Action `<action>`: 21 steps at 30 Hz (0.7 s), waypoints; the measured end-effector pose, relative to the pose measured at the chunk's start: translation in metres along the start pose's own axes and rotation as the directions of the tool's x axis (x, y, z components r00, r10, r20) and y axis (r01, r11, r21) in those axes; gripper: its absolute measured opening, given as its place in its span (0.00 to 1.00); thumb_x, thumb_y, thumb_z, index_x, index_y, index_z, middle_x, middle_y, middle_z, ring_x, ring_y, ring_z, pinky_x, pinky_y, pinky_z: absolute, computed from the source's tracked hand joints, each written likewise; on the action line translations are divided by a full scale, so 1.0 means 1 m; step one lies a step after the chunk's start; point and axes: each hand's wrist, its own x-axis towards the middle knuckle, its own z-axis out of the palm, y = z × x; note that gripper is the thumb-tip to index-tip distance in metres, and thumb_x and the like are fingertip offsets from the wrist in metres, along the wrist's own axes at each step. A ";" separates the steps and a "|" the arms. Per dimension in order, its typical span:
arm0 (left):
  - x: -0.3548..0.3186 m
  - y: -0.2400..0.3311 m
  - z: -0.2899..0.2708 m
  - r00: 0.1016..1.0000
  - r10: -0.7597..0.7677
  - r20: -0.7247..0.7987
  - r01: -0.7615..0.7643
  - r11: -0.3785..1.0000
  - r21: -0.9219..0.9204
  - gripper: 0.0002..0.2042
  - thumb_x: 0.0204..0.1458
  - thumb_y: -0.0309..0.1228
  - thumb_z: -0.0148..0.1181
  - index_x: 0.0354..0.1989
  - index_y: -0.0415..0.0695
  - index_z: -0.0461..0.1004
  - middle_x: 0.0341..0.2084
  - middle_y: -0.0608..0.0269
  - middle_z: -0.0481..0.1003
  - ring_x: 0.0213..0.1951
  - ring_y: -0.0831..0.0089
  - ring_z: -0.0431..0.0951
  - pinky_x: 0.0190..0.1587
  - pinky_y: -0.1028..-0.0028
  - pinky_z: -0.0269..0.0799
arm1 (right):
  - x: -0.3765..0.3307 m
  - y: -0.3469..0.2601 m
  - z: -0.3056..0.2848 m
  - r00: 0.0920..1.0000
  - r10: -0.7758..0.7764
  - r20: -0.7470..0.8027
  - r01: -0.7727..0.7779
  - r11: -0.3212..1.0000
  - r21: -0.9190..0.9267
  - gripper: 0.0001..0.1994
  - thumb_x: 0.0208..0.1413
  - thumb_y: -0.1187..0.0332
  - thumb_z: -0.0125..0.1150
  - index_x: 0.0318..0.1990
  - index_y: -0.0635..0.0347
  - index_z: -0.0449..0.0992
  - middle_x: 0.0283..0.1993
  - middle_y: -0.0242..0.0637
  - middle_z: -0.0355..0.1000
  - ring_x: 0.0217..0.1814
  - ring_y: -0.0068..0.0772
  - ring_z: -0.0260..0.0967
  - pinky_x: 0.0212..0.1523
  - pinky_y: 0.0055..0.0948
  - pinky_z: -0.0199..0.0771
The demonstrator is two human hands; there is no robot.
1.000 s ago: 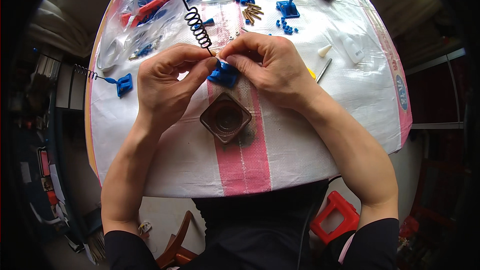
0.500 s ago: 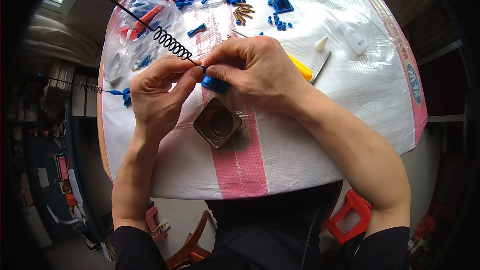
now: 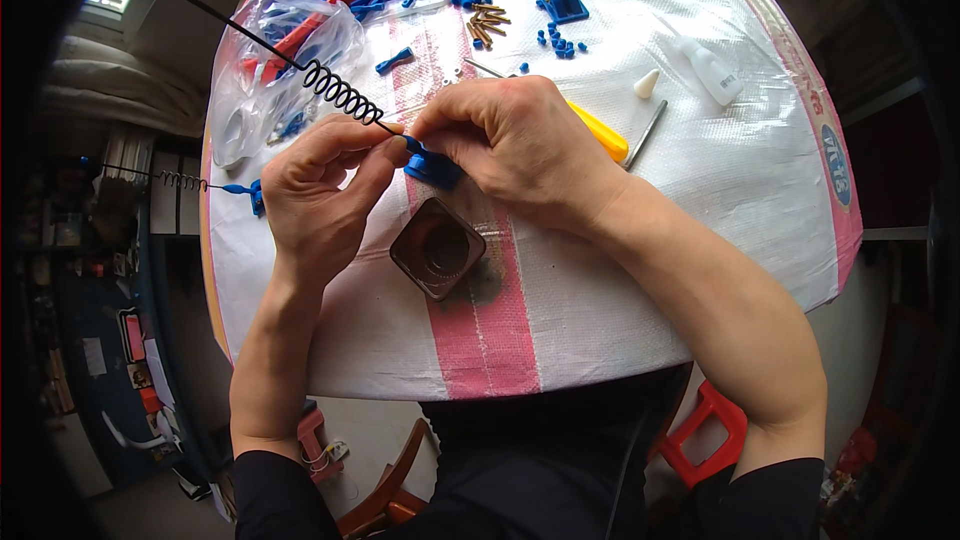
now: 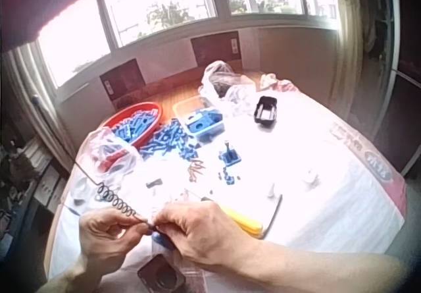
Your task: The recorder is assembling small blue plastic parts with springs and wires at a workshop table.
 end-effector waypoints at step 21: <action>0.001 -0.003 0.000 0.999 0.032 -0.014 -0.032 0.999 0.018 0.07 0.52 0.13 0.66 0.38 0.34 0.81 0.35 0.64 0.75 0.40 0.78 0.76 0.47 0.77 0.72 | -0.002 -0.005 -0.003 0.993 -0.025 -0.115 0.022 0.999 -0.026 0.11 0.55 0.73 0.62 0.42 0.71 0.80 0.40 0.55 0.79 0.41 0.49 0.80 0.46 0.38 0.79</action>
